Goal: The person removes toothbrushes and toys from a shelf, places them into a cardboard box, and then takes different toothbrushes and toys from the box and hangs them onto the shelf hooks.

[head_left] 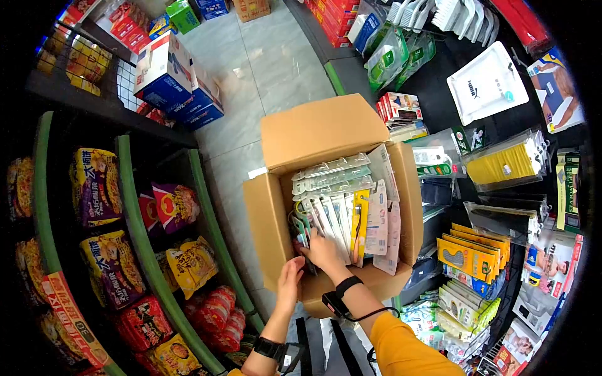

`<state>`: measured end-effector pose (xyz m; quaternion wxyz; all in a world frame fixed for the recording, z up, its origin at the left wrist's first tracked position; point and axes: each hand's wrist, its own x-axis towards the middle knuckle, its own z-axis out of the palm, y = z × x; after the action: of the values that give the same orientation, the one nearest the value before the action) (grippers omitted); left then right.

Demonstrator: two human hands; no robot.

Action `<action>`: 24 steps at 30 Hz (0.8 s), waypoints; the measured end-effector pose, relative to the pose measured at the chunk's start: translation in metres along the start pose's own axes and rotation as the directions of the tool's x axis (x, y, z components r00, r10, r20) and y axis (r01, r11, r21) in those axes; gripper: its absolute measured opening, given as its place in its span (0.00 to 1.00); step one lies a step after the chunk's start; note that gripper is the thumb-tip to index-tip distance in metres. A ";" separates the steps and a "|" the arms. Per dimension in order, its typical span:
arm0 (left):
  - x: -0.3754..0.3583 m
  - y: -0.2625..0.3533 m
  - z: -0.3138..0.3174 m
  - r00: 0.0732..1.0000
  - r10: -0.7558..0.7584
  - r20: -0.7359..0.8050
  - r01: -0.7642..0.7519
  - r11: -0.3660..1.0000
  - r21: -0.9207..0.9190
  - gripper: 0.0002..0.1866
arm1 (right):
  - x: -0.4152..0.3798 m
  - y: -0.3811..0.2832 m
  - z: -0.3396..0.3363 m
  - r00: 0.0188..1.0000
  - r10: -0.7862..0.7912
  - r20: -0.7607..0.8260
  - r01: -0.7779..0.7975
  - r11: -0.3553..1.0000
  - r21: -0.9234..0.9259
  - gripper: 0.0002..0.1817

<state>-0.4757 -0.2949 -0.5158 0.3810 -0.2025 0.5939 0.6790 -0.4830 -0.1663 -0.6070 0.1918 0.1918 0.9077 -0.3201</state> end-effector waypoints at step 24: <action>-0.131 -0.010 0.139 0.823 0.206 0.529 -0.322 0.937 0.136 0.15 | -0.279 0.078 -0.218 0.987 0.111 -0.117 0.042 0.524 0.851 0.29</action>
<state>-0.3610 -0.1977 -0.3975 0.4453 0.1110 0.5661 0.6848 -0.2577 -0.0305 -0.3578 0.0083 0.3035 0.6443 -0.7019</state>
